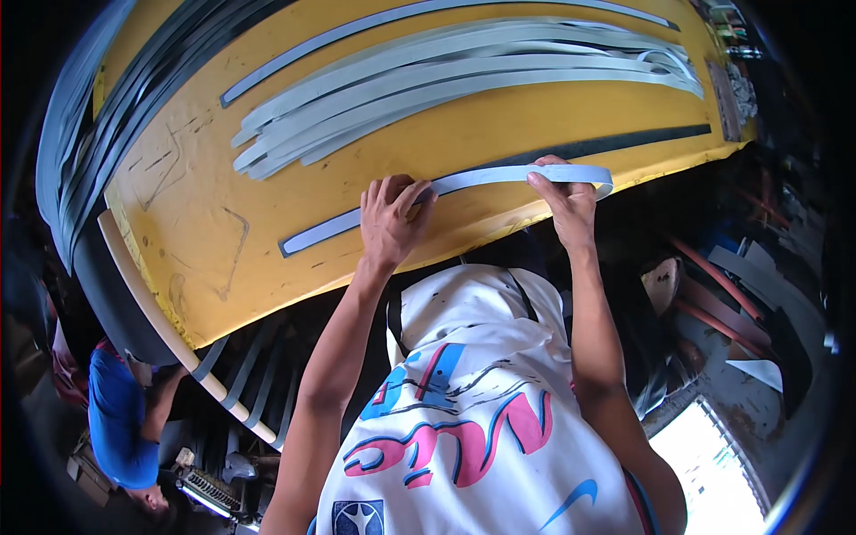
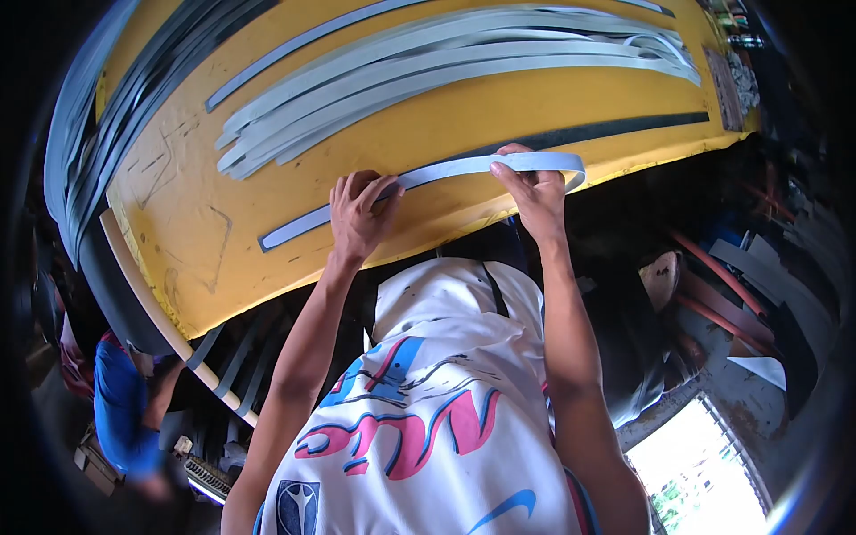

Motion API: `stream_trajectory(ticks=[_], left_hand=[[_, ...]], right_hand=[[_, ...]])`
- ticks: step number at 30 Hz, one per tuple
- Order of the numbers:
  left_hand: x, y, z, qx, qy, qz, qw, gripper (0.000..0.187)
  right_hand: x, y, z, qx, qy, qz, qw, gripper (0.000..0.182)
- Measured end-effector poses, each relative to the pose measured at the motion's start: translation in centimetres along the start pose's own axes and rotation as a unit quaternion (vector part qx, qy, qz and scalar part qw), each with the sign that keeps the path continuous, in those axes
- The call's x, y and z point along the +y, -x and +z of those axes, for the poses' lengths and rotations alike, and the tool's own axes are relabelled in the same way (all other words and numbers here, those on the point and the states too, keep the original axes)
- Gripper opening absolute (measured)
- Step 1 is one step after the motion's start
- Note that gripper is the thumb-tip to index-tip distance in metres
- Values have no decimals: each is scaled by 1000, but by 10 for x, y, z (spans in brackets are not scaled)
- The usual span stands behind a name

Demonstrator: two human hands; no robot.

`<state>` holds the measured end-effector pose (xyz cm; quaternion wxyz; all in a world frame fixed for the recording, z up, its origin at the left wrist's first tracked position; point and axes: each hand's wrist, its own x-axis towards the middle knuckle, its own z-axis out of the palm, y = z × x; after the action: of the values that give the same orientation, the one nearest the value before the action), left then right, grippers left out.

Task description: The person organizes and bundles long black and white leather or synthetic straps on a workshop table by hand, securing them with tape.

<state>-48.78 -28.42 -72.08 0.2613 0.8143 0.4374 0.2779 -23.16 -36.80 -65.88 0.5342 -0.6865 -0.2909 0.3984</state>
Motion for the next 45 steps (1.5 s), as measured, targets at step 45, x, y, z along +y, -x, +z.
stream_trajectory(ticks=[45], left_hand=[[6,-4,-1,13,-28,25,999,28]], right_hand=[[41,-28,-14,29,115,-28,993,24]])
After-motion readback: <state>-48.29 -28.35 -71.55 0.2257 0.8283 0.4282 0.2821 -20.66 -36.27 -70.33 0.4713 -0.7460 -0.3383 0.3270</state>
